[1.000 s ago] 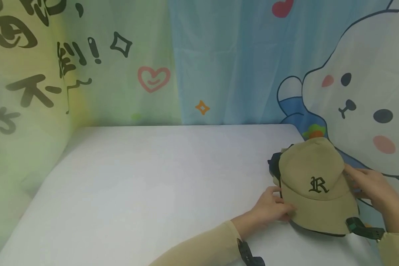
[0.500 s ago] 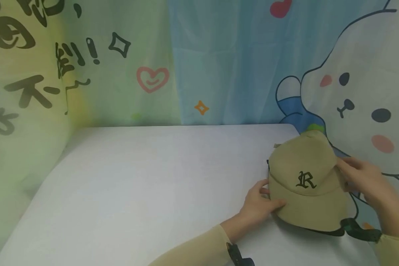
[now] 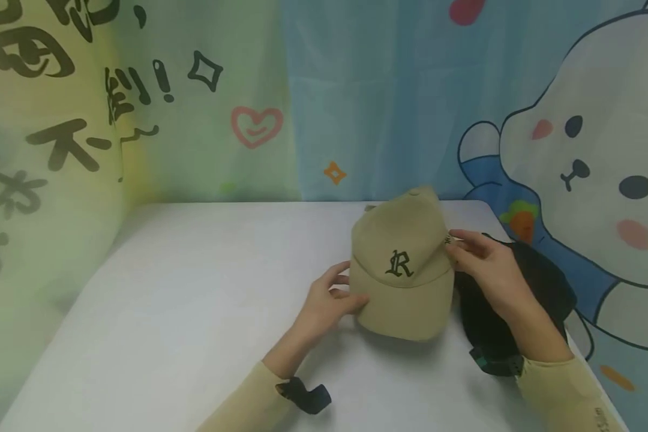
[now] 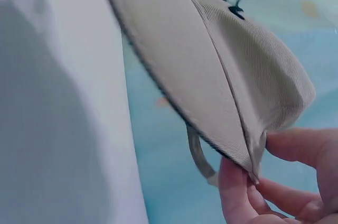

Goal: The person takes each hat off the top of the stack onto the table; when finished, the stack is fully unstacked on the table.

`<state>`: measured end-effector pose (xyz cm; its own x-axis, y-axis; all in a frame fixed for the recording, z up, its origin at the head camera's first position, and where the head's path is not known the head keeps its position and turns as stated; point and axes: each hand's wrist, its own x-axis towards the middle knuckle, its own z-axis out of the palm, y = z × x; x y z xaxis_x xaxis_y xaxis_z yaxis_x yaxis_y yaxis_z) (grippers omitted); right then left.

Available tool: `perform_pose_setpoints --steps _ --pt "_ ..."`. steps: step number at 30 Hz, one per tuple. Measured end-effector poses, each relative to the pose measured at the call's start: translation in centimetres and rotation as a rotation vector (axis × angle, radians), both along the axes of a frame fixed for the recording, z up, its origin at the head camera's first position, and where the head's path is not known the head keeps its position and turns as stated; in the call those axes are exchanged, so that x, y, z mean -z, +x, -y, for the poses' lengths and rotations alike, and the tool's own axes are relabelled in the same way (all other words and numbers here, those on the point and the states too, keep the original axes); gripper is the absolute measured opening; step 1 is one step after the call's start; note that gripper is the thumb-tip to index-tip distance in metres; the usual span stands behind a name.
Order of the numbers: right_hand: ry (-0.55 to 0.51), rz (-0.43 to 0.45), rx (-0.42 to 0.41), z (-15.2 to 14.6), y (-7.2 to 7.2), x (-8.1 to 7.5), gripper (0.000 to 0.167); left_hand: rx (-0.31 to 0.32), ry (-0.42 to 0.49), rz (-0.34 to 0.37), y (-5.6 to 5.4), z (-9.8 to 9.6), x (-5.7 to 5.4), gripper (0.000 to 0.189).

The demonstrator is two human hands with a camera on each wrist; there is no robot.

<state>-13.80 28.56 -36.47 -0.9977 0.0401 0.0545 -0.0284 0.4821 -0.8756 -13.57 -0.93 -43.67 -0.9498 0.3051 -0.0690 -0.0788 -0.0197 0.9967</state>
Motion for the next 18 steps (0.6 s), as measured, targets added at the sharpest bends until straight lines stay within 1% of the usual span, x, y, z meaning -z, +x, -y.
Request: perform_pose_setpoints --steps 3,6,8,11,13,15,18 --pt "-0.084 0.018 -0.022 2.8 -0.8 0.8 0.061 -0.016 -0.034 -0.022 -0.1 3.1 -0.4 0.073" --pt "-0.138 0.055 -0.046 5.6 -1.6 1.5 0.057 -0.046 -0.116 -0.042 -0.1 6.3 -0.8 0.071" --pt "-0.178 0.061 -0.077 7.6 -2.2 2.1 0.055 -0.079 -0.172 -0.04 0.1 8.3 -1.0 0.071" --pt "-0.259 0.049 -0.125 10.7 -3.0 3.1 0.055 -0.126 -0.254 -0.031 0.8 11.3 -1.2 0.071" --pt "-0.31 0.035 -0.139 12.8 -3.4 3.9 0.054 -0.155 -0.304 -0.024 1.3 13.2 -1.3 0.071" --pt "-0.365 0.025 -0.14 14.7 -3.6 4.6 0.054 -0.177 -0.344 -0.009 1.8 14.8 -1.2 0.072" --pt "-0.403 0.007 -0.113 17.2 -3.9 5.8 0.05 -0.206 -0.402 0.01 2.5 16.8 -1.2 0.074"
